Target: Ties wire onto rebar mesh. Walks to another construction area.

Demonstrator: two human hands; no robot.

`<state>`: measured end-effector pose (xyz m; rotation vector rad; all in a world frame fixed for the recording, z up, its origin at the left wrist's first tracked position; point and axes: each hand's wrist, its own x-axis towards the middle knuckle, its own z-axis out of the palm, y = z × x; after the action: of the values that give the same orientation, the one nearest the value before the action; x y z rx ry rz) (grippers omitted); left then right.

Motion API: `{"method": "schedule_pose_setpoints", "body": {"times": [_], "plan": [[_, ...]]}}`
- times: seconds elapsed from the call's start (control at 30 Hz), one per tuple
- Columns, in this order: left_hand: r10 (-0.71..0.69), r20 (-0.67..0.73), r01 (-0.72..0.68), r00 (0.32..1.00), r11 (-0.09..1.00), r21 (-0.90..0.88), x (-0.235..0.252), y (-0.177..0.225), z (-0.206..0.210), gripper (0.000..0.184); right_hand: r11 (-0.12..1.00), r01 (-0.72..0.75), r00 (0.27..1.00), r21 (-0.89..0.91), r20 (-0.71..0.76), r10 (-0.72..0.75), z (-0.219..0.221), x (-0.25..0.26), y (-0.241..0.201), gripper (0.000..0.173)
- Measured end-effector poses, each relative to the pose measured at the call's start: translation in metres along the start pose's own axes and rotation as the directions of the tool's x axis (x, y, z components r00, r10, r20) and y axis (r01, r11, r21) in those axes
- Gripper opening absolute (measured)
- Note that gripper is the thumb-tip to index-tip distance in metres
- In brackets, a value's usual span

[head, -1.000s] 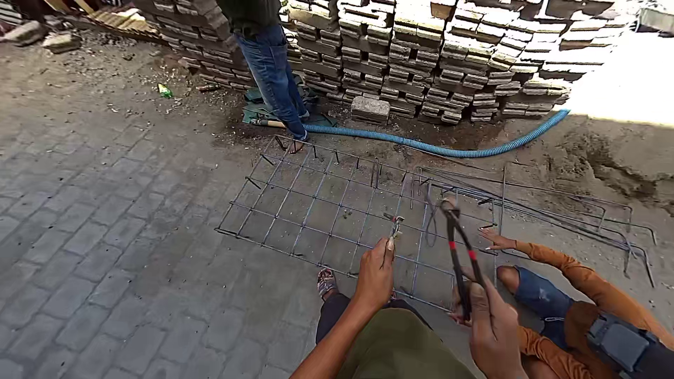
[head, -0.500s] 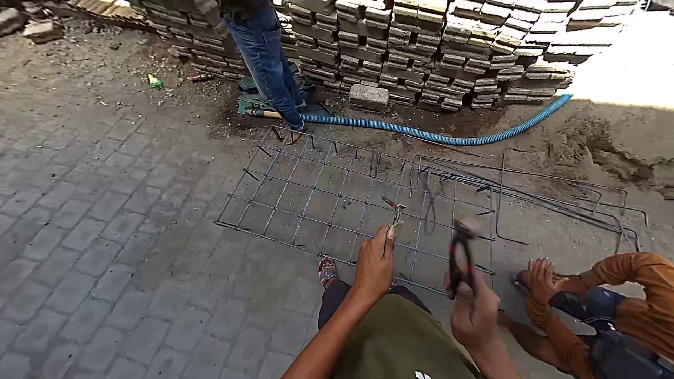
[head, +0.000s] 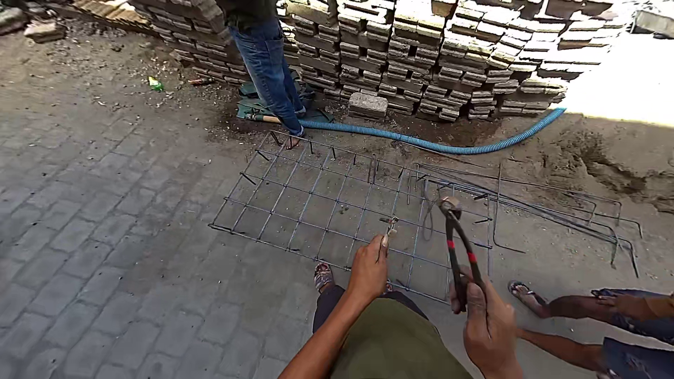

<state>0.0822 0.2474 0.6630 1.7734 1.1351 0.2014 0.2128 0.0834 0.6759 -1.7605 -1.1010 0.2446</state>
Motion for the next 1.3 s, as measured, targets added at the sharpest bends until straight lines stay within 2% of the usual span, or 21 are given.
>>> {"method": "schedule_pose_setpoints", "body": {"times": [0.07, 0.1, 0.17, 0.23, 0.33, 0.4, 0.47, 0.53, 0.57, 0.63, 0.7, 0.73, 0.8, 0.87, 0.9, 0.93, 1.0, 1.1, 1.2, 1.27, 1.3], "plan": [[-0.009, 0.015, 0.009, 1.0, 1.0, 0.003, -0.007, -0.003, 0.004, 0.039, 0.988, 0.118, 0.991, 0.101, -0.068, -0.111, -0.005, -0.006, -0.001, 0.05], [0.011, 0.002, -0.011, 1.0, 1.0, 0.004, -0.007, 0.0, 0.003, 0.038, 0.989, 0.137, 0.989, 0.06, -0.065, -0.133, 0.004, -0.01, 0.01, 0.05], [0.042, 0.0, -0.042, 0.999, 0.999, 0.028, -0.008, 0.005, 0.001, 0.038, 0.989, 0.023, 0.998, -0.149, 0.055, -0.015, 0.025, -0.018, 0.033, 0.048], [0.018, 0.042, -0.021, 0.999, 0.998, 0.065, -0.01, -0.001, 0.003, 0.039, 0.964, -0.087, 0.979, -0.253, 0.156, 0.13, 0.024, -0.018, 0.027, 0.052], [-0.004, 0.047, -0.001, 0.999, 0.996, 0.094, -0.005, -0.01, 0.003, 0.04, 0.998, 0.057, 0.998, 0.033, 0.025, -0.058, 0.001, -0.003, -0.002, 0.053], [0.013, 0.017, -0.014, 1.0, 0.997, 0.076, -0.011, -0.01, 0.006, 0.04, 0.985, 0.139, 0.989, 0.103, -0.065, -0.133, 0.001, -0.01, 0.002, 0.052], [0.062, -0.035, -0.059, 0.997, 0.996, 0.066, -0.012, -0.002, 0.002, 0.039, 0.999, 0.014, 1.0, -0.051, 0.002, -0.014, 0.021, -0.021, 0.026, 0.051], [0.066, -0.033, -0.063, 0.997, 0.996, 0.068, -0.018, -0.001, 0.002, 0.038, 0.942, -0.265, 0.943, -0.206, 0.148, 0.298, 0.024, -0.026, 0.027, 0.052], [0.075, -0.045, -0.072, 0.996, 0.995, 0.074, -0.016, -0.003, 0.002, 0.038, 0.94, -0.285, 0.938, -0.188, 0.146, 0.314, 0.017, -0.022, 0.021, 0.053], [0.061, -0.051, -0.057, 0.997, 0.996, 0.067, -0.003, -0.004, -0.004, 0.039, 0.994, -0.106, 0.994, 0.01, 0.02, 0.106, 0.002, -0.009, 0.002, 0.053], [0.02, -0.015, -0.019, 1.0, 0.998, 0.053, -0.009, -0.01, 0.0, 0.04, 0.983, 0.056, 0.994, 0.172, -0.099, -0.039, -0.007, -0.013, -0.013, 0.046], [0.032, -0.029, -0.03, 0.999, 0.999, 0.043, -0.007, -0.007, -0.001, 0.04, 0.978, 0.118, 0.986, 0.17, -0.136, -0.095, 0.0, -0.012, -0.006, 0.046], [0.064, -0.057, -0.063, 0.996, 0.998, 0.013, -0.011, 0.003, 0.0, 0.038, 0.997, 0.079, 0.995, -0.028, -0.066, -0.08, 0.022, -0.026, 0.022, 0.047], [0.053, -0.011, -0.054, 0.999, 0.998, -0.026, -0.018, 0.008, 0.001, 0.036, 0.972, -0.071, 0.994, -0.223, 0.066, 0.088, 0.033, -0.041, 0.035, 0.049], [0.064, -0.004, -0.064, 0.998, 0.997, -0.039, -0.02, 0.007, 0.003, 0.035, 0.966, -0.125, 0.985, -0.225, 0.09, 0.149, 0.032, -0.043, 0.034, 0.052], [0.077, -0.003, -0.077, 0.997, 0.995, -0.065, -0.019, 0.005, 0.003, 0.035, 0.976, -0.162, 0.981, -0.146, 0.083, 0.175, 0.029, -0.038, 0.032, 0.054], [0.123, 0.024, -0.118, 0.992, 0.981, -0.155, -0.019, 0.0, 0.007, 0.036, 0.958, -0.244, 0.97, 0.148, 0.021, 0.243, 0.021, -0.027, 0.027, 0.051], [0.249, 0.059, -0.208, 0.967, 0.898, -0.388, -0.025, -0.001, 0.021, 0.035, 0.756, -0.371, 0.894, 0.539, -0.012, 0.448, 0.014, 0.001, 0.026, 0.017], [0.433, -0.019, -0.386, 0.901, 0.782, -0.489, -0.031, 0.004, 0.036, 0.042, 0.571, -0.446, 0.819, 0.689, 0.058, 0.571, 0.01, 0.02, 0.02, 0.011], [0.504, -0.079, -0.468, 0.86, 0.718, -0.516, -0.031, 0.008, 0.045, 0.046, 0.508, -0.404, 0.84, 0.76, 0.089, 0.535, 0.008, 0.02, 0.015, 0.014], [0.531, -0.1, -0.5, 0.842, 0.695, -0.517, -0.03, 0.012, 0.048, 0.046, 0.508, -0.359, 0.87, 0.783, 0.083, 0.487, 0.008, 0.018, 0.011, 0.024]]}}
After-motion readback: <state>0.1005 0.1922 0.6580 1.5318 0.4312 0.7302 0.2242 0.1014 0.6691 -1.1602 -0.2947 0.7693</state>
